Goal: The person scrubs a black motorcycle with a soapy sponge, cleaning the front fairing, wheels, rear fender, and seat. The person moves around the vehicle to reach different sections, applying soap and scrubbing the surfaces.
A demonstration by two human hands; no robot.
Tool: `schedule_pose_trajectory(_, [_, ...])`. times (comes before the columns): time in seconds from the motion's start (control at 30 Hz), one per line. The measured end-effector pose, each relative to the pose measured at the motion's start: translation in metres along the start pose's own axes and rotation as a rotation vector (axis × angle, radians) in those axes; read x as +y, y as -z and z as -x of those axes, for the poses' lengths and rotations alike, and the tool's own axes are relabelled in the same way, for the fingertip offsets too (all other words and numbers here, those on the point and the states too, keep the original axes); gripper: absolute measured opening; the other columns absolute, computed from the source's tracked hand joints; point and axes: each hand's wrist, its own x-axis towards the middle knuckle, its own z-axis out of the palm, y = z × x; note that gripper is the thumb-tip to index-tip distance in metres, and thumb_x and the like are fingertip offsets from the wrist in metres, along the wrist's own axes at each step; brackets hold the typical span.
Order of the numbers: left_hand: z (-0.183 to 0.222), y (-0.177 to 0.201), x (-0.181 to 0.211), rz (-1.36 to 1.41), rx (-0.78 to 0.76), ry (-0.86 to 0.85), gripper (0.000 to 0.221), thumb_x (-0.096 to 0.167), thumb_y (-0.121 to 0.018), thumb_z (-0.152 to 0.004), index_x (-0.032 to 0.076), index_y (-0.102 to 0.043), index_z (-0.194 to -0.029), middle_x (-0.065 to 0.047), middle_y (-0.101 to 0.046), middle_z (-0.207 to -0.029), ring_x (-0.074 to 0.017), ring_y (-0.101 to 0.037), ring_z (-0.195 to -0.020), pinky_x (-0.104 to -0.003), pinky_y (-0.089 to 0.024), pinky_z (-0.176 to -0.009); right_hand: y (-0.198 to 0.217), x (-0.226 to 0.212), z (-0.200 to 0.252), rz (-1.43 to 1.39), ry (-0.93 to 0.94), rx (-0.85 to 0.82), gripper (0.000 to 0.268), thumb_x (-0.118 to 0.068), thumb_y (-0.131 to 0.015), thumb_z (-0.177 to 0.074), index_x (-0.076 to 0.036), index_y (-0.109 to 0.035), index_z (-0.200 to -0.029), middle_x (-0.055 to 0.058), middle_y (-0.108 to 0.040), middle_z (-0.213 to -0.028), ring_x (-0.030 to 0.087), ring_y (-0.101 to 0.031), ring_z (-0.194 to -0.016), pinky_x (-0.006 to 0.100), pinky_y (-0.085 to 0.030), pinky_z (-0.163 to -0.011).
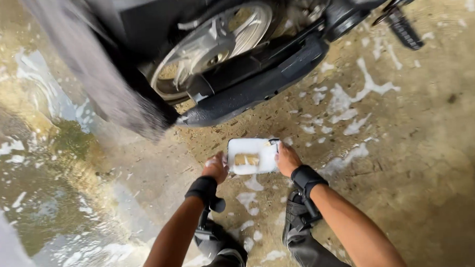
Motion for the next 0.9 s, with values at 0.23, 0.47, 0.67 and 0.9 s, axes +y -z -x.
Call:
schedule_pose_trajectory(0.23, [-0.116,-0.056,-0.056,-0.235,0.093,-0.171,0.033,0.026,-0.074,-0.083,0.008,-0.060,-0.106,-0.015,-0.071,-0.103,-0.0366,-0.068,-0.102,-0.047,-0.053,-0.090,-0.075,0.084,-0.104,-0.027,0.192,0.059,0.054,-0.016,-0.061,-0.089,0.012,-0.046,-0.132,0.033,-0.063,-0.110,0.048,-0.061,-0.100,0.054,-0.050,-0.085])
schedule_pose_trajectory(0.47, [-0.157,-0.069,-0.096,-0.194,0.094,-0.285,0.037,0.032,-0.072,-0.082,0.008,-0.059,-0.106,-0.015,-0.071,-0.098,-0.0368,-0.069,-0.098,-0.048,-0.054,-0.086,-0.071,0.076,-0.136,0.062,0.266,0.146,0.035,-0.023,-0.067,-0.088,0.003,-0.052,-0.105,0.027,-0.069,-0.096,0.047,-0.066,-0.094,0.055,-0.051,-0.086])
schedule_pose_trajectory(0.67, [-0.149,-0.025,-0.074,-0.542,0.005,-0.343,0.046,0.037,-0.057,-0.099,0.006,-0.050,-0.132,-0.017,-0.068,-0.119,-0.0381,-0.066,-0.109,-0.051,-0.054,-0.093,0.024,-0.045,-0.056,0.087,0.095,0.007,0.050,-0.029,-0.070,-0.088,0.002,-0.046,-0.119,0.028,-0.067,-0.104,0.046,-0.068,-0.096,0.054,-0.054,-0.088])
schedule_pose_trajectory(0.9, [-0.099,-0.004,-0.030,-0.488,-0.039,-0.267,0.055,0.037,-0.056,-0.099,0.014,-0.044,-0.148,-0.022,-0.057,-0.139,-0.0368,-0.060,-0.125,-0.049,-0.049,-0.106,-0.061,-0.021,-0.095,0.238,0.660,-0.105,0.068,-0.017,-0.069,-0.089,0.000,-0.041,-0.148,0.029,-0.053,-0.141,0.046,-0.045,-0.137,0.050,-0.039,-0.111])
